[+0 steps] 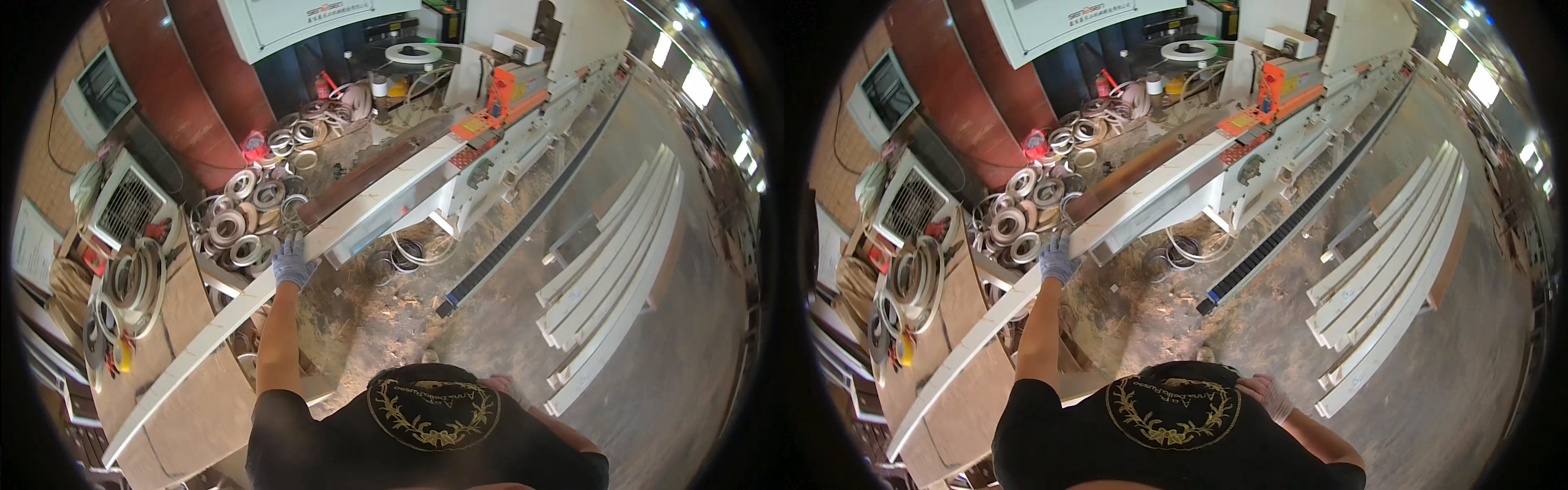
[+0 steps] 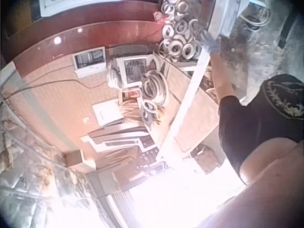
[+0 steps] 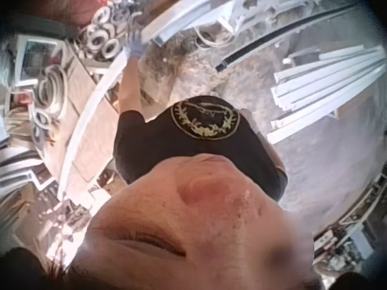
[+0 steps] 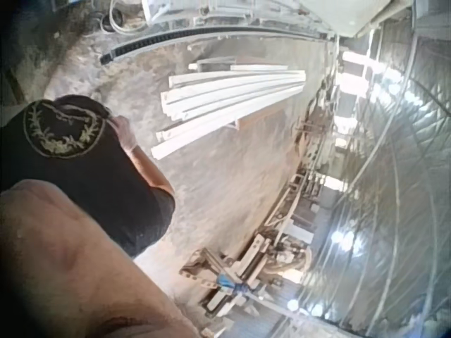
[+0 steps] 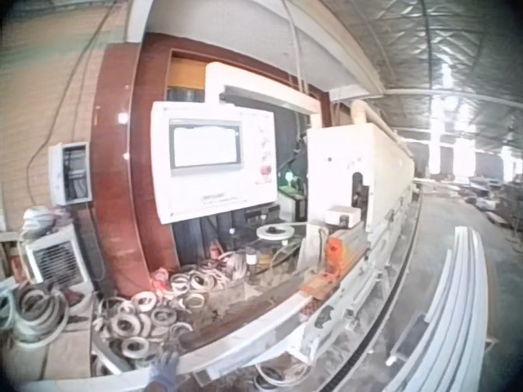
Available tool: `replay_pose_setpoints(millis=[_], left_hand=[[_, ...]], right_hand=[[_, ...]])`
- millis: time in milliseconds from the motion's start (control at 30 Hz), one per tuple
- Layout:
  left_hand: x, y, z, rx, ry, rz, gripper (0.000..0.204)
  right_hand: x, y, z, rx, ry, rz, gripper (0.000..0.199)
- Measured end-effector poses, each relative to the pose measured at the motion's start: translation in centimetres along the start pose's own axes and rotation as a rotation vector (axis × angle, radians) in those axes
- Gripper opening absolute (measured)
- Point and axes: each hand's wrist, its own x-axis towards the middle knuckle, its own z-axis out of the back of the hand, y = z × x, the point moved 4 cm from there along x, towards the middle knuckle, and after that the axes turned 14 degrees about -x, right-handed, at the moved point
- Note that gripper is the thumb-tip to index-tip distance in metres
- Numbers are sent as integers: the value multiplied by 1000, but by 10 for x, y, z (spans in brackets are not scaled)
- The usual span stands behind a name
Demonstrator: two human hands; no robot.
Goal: The person repeatedly picks up long white wooden planks from a pile and feeds them into a processing machine. The person then retrieves the processed planks and places them back onto the pile. This cycle is repeated multiple times throughout the video.
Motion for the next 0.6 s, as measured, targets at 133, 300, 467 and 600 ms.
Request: replay_pose_setpoints(millis=[133, 300, 467, 600], left_hand=[[-3, -5, 5, -84, -134, -139, 78], [-35, 16, 11, -65, -237, -165, 71], [-67, 56, 37, -67, -305, -89, 68], [-94, 103, 50, -32, -313, -71, 71]], right_hand=[[42, -74, 9, -202, -41, -220, 32], [220, -95, 99, -139, -358, -173, 27], [368, -82, 67, -174, -401, -238, 72], [464, -86, 9, -150, -149, -509, 87]])
